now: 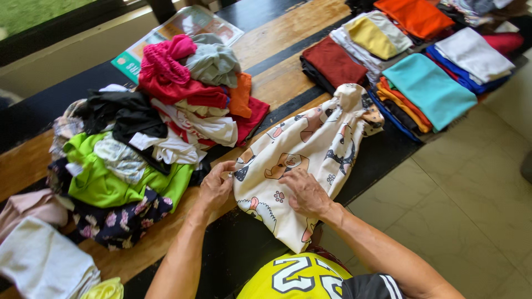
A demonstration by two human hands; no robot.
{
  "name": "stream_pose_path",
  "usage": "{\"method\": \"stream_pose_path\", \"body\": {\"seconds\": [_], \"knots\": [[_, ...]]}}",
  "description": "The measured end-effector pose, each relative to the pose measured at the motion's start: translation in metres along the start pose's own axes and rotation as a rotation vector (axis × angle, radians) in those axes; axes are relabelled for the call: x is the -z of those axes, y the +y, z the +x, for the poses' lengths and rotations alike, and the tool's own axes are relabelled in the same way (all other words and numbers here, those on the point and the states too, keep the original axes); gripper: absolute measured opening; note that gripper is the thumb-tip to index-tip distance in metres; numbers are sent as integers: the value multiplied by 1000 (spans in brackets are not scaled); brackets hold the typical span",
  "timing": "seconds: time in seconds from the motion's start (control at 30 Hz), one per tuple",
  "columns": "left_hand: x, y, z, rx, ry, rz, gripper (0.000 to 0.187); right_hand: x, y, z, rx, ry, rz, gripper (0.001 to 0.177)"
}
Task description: The person picks up a multi-colored shirt from a pile, unfolds it on a table, and folds it into a square. They then pick up a white garment with cartoon illustrations, spread it out, fold the edges inward, and continue folding it into a smaller rectangle before placing it aside.
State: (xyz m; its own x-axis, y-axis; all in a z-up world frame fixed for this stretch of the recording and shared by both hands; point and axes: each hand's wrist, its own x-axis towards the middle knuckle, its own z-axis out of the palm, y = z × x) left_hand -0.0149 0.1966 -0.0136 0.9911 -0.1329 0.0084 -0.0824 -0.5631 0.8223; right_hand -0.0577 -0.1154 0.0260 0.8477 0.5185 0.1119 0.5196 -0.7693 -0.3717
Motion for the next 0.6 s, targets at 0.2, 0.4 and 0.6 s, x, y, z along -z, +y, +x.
{"method": "stream_pose_path", "body": {"seconds": [0.2,0.4,0.6], "knots": [[19,36,24,156,-356,8,47,40,-1,-24,-615,202,71,28],[38,48,33,262,-502,270,32,43,-8,-48,-495,203,196,27],[34,15,33,279,-436,-677,31,20,-6,-52,-177,47,36,43]]}}
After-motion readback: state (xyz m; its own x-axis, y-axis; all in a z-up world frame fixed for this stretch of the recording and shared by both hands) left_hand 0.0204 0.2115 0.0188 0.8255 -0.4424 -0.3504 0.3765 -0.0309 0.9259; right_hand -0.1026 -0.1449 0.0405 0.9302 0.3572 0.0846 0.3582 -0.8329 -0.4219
